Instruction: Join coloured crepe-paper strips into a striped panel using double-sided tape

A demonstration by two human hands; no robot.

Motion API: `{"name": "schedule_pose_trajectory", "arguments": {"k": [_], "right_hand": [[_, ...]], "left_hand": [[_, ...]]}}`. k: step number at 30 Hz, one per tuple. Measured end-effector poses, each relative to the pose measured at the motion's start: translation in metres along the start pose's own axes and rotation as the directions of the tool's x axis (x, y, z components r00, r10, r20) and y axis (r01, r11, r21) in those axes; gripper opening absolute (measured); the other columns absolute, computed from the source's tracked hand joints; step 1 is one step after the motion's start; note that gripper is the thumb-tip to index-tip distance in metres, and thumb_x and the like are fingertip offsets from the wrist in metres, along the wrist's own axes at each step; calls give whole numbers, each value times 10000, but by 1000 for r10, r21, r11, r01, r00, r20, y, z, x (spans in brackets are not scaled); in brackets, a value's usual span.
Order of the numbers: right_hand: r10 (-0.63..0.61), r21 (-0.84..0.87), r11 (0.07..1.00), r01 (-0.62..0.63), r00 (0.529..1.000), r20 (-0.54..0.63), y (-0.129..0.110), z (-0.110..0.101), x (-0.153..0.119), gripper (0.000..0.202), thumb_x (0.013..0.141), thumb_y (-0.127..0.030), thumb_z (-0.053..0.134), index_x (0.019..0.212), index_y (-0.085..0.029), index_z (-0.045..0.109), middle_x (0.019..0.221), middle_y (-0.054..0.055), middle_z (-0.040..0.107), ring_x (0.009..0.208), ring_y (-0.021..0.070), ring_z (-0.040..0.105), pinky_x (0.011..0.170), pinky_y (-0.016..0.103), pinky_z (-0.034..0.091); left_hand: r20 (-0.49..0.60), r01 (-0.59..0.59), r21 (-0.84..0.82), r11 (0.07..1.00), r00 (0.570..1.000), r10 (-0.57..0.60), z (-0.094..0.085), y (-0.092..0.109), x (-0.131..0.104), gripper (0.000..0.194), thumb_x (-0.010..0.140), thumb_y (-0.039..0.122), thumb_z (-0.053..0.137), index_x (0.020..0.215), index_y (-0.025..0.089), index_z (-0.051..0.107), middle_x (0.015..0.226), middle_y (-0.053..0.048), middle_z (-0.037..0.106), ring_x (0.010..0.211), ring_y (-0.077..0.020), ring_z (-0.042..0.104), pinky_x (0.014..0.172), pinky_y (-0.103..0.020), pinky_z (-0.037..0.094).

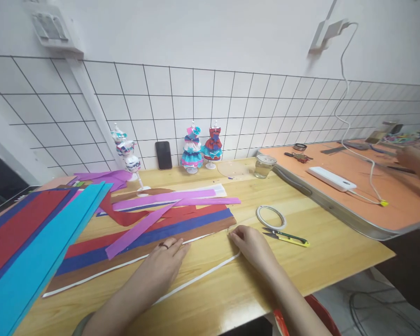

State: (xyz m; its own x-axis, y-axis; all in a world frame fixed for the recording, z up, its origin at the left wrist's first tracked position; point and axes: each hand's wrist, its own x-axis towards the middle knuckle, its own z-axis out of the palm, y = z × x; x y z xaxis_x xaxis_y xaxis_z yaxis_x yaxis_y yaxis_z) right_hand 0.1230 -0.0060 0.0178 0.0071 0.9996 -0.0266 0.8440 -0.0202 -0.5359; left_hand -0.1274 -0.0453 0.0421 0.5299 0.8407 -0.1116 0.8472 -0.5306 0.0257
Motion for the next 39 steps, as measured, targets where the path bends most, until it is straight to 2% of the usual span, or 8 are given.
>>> {"name": "schedule_pose_trajectory", "arguments": {"k": [6,10,14,18,24,28,34,39], "right_hand": [[-15,32,999,15,1000,-25,5,1,-6,245,794,-306,438,627,-177,561,655,51,648,621,160,573,558,233,322],[-14,111,994,20,999,-50,7,-1,-9,255,789,-337,439,603,-186,527,615,35,636,593,163,567,552,237,331],[-7,143,990,13,999,-41,5,-2,-12,245,768,-340,466,587,-190,532,599,24,636,583,163,565,535,236,322],[-5,164,986,16,998,-68,5,-2,-21,247,776,-332,459,583,-195,529,591,11,628,576,159,561,531,230,322],[7,148,989,13,991,-132,9,-4,-37,284,802,-338,436,585,-198,554,619,22,641,588,168,564,524,229,321],[9,119,993,9,989,-146,11,-2,-44,300,819,-335,419,602,-201,578,643,33,648,605,176,572,540,238,336],[-5,200,979,38,987,-160,15,4,-48,267,818,-332,421,679,-207,612,704,41,661,669,193,589,600,252,377],[-13,227,972,56,982,-186,18,9,-49,249,808,-336,436,710,-211,627,722,42,671,662,193,602,588,253,387]], "left_hand": [[-37,-20,-207,978,999,13,-15,-7,-7,457,840,131,336,1281,228,402,1266,-38,505,1157,-167,449,979,-312,352],[17,-41,-255,966,999,47,-28,-15,-3,425,834,198,368,1245,274,439,1206,-9,549,1066,-155,518,896,-273,403],[90,-103,-264,959,987,131,-44,-13,20,343,813,223,396,1114,239,561,1079,-25,622,962,-164,568,814,-253,422],[45,-197,-334,921,973,225,-51,5,57,283,805,210,407,995,223,615,1024,-26,644,911,-163,578,791,-244,408],[-83,-245,-405,881,969,231,-36,35,101,255,801,163,389,803,172,644,841,-48,662,811,-163,582,737,-239,386],[-83,-200,-414,888,980,182,-23,50,116,271,804,155,380,739,150,643,753,-45,650,732,-150,576,690,-236,377],[-97,-131,-352,927,990,103,-14,71,115,298,825,153,351,690,157,616,739,-62,634,749,-170,565,716,-275,376],[-121,-59,-258,964,992,28,-8,86,99,228,836,175,372,797,148,595,850,-103,610,857,-220,541,769,-333,395]]}}
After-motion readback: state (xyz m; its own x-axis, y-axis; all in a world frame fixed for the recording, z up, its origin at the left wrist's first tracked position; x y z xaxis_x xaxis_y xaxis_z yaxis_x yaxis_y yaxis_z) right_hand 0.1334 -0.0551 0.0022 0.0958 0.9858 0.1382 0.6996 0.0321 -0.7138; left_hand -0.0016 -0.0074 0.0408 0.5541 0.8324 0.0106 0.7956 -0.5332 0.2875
